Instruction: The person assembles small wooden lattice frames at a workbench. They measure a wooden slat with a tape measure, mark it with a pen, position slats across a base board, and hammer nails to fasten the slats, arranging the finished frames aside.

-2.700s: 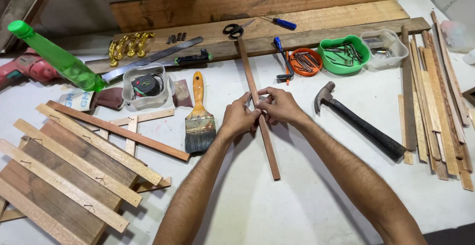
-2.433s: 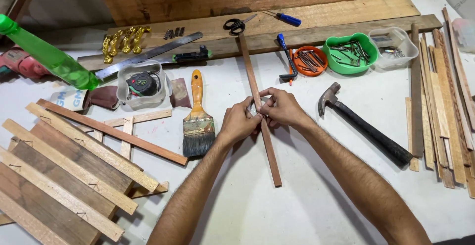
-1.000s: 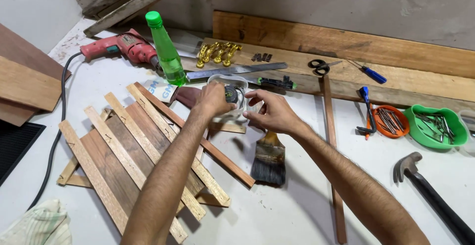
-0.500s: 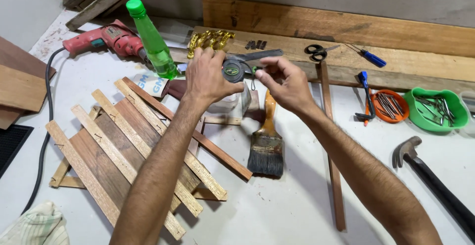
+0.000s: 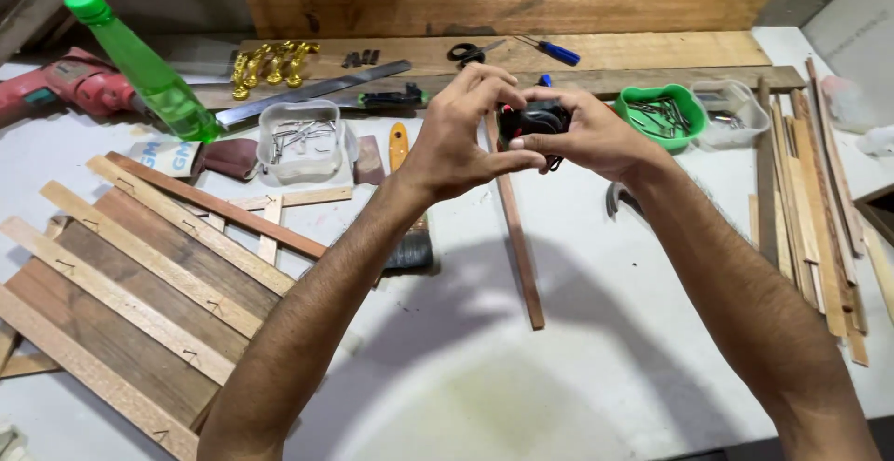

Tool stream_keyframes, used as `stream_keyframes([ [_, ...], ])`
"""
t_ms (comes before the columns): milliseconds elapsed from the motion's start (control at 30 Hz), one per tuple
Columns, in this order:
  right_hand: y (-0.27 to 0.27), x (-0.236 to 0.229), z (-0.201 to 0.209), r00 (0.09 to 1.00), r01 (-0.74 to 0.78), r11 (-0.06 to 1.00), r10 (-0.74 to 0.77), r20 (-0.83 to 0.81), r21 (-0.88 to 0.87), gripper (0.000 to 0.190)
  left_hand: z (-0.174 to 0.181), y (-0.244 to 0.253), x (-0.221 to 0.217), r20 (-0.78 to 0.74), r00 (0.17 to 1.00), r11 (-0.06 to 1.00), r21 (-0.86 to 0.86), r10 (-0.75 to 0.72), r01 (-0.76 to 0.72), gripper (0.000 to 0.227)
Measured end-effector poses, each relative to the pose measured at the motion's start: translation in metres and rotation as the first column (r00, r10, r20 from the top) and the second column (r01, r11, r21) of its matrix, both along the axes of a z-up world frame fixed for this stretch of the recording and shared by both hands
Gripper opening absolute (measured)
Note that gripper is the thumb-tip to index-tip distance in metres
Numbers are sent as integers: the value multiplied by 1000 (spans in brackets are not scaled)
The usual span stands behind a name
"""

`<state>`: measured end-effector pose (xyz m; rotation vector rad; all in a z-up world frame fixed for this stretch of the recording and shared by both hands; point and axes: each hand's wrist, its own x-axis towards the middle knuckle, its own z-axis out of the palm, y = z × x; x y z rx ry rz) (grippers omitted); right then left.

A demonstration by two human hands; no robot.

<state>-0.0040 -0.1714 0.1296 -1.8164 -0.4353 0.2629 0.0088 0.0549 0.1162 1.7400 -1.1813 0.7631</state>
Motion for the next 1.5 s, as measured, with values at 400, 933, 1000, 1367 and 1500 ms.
stream_keyframes([
  [400, -48, -51, -5, 763, 277, 894, 19, 646, -352, 53, -13, -50, -9, -793, 589, 979, -38, -152, 202, 25],
  [933, -28, -50, -12, 947, 277, 957, -258, 194, -81, 45, -43, -51, -29, -831, 419, 930, -325, -367, 170, 32],
  [1000, -34, -44, -25, 979, 169, 957, -191, 73, 237, 42, -32, -52, -43, -740, 606, 956, -215, -292, 198, 30],
  [1367, -36, -53, 3, 976, -63, 984, 96, 197, -166, 75, -74, -52, -15, -808, 427, 912, -333, -407, 239, 24],
  [1500, -51, -40, -18, 1000, 12, 941, -18, -16, -339, 55, -86, -56, -17, -872, 348, 924, -250, -345, 288, 27],
])
